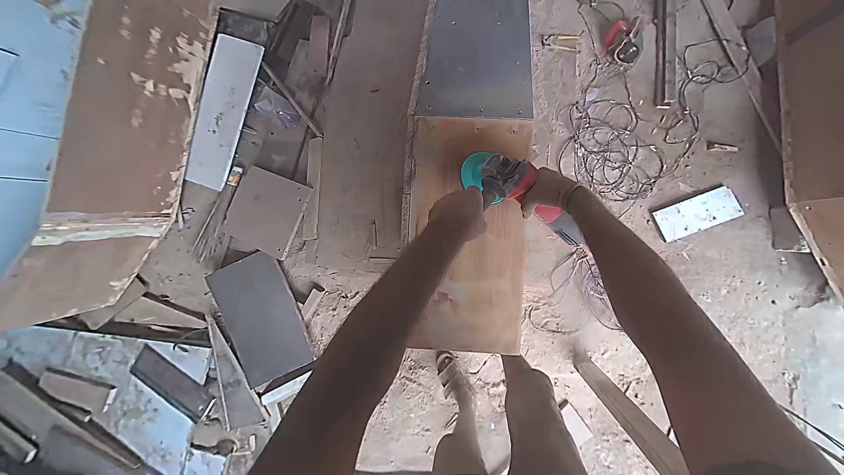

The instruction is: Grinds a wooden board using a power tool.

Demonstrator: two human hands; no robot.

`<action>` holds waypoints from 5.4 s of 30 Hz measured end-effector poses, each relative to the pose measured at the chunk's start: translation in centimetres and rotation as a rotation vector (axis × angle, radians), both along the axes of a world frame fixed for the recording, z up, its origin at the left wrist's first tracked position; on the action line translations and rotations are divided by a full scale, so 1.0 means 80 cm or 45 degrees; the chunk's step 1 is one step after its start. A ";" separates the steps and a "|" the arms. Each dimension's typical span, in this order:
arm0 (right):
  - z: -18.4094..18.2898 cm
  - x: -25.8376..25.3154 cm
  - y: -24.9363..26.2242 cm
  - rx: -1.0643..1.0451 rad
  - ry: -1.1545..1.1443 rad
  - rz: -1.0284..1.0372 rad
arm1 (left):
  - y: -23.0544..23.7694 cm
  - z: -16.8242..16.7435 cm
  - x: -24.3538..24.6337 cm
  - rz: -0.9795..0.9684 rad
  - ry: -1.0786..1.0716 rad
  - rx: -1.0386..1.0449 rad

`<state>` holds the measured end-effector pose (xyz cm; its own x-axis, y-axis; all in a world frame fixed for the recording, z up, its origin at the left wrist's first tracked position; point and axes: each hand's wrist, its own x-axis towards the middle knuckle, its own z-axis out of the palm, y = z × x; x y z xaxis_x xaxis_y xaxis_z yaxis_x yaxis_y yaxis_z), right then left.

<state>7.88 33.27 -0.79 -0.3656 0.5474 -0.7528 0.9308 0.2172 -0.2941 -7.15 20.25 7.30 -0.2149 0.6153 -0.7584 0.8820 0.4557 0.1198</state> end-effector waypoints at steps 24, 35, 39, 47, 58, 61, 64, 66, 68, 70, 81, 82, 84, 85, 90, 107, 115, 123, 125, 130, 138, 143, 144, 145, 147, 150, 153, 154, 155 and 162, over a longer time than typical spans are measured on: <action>-0.001 0.017 -0.334 -0.335 -0.034 0.458 | -0.409 -0.087 0.088 0.566 0.003 -0.171; 0.027 0.043 0.044 0.088 0.028 0.096 | 0.031 -0.033 0.050 0.085 -0.069 0.084; 0.017 0.051 0.075 0.020 0.061 0.174 | 0.048 -0.012 0.064 0.134 -0.097 0.044; 0.002 0.067 -0.074 -0.255 0.001 0.359 | -0.107 -0.006 0.122 0.329 -0.087 -0.248; -0.008 0.068 -0.293 -0.388 -0.034 0.484 | -0.341 -0.040 0.137 0.450 -0.042 -0.368; -0.012 0.065 -0.346 -0.388 0.018 0.571 | -0.410 -0.055 0.147 0.567 -0.040 -0.322; -0.006 0.063 -0.344 -0.398 0.024 0.574 | -0.422 -0.071 0.150 0.602 -0.035 -0.224; 0.003 0.066 -0.304 -0.346 0.049 0.503 | -0.383 -0.080 0.148 0.594 -0.031 -0.153; 0.020 0.068 -0.242 -0.261 0.045 0.417 | -0.313 -0.082 0.139 0.528 -0.035 -0.094; 0.029 0.064 -0.166 -0.088 0.049 0.325 | -0.213 -0.072 0.115 0.445 -0.064 -0.025; 0.042 0.060 0.042 0.119 -0.029 0.357 | 0.005 -0.024 0.099 0.311 -0.206 -0.022; 0.041 0.066 0.024 0.083 -0.043 0.379 | -0.013 -0.024 0.110 0.320 -0.199 -0.043; 0.037 0.077 -0.018 0.030 -0.078 0.382 | -0.055 -0.027 0.129 0.353 -0.187 -0.056; 0.034 0.083 -0.039 0.012 -0.083 0.372 | -0.074 -0.029 0.137 0.364 -0.182 -0.076; 0.035 0.109 -0.121 -0.132 -0.147 0.440 | -0.159 -0.037 0.167 0.372 -0.188 -0.173; -0.008 0.122 -0.399 -0.272 -0.124 0.251 | -0.418 -0.063 0.164 0.356 -0.015 -0.361; 0.029 0.001 -0.216 0.003 -0.064 0.287 | -0.248 -0.072 0.047 0.442 -0.040 -0.012; 0.023 -0.100 0.048 0.220 0.055 0.350 | 0.006 -0.004 -0.056 0.296 -0.078 0.119; 0.022 -0.117 0.064 0.160 0.063 0.424 | 0.022 0.011 -0.068 0.322 -0.093 0.039; 0.030 -0.120 0.015 0.067 0.046 0.521 | -0.026 0.010 -0.059 0.447 -0.208 -0.033; 0.025 -0.084 -0.123 -0.131 -0.024 0.696 | -0.185 -0.021 0.008 0.663 -0.233 -0.124; 0.016 -0.062 -0.234 -0.223 -0.091 0.681 | -0.301 -0.037 0.040 0.670 -0.162 -0.141; 0.014 -0.057 -0.257 -0.234 -0.089 0.701 | -0.325 -0.038 0.047 0.690 -0.152 -0.181; 0.010 -0.052 -0.281 -0.237 -0.075 0.721 | -0.351 -0.041 0.055 0.718 -0.143 -0.217; 0.000 -0.044 -0.325 -0.217 -0.030 0.748 | -0.400 -0.056 0.069 0.775 -0.115 -0.234; 0.003 -0.044 -0.360 -0.226 -0.020 0.780 | -0.445 -0.079 0.079 0.851 -0.087 -0.198; 0.002 -0.054 -0.331 -0.220 -0.012 0.742 | -0.418 -0.080 0.068 0.849 -0.090 -0.134; 0.008 -0.061 -0.304 -0.198 -0.019 0.708 | -0.390 -0.078 0.058 0.827 -0.088 -0.079; 0.017 -0.070 -0.272 -0.160 -0.028 0.673 | -0.355 -0.077 0.043 0.786 -0.081 -0.013; 0.062 -0.135 -0.024 0.179 -0.040 0.421 | -0.063 -0.040 -0.074 0.435 -0.063 0.172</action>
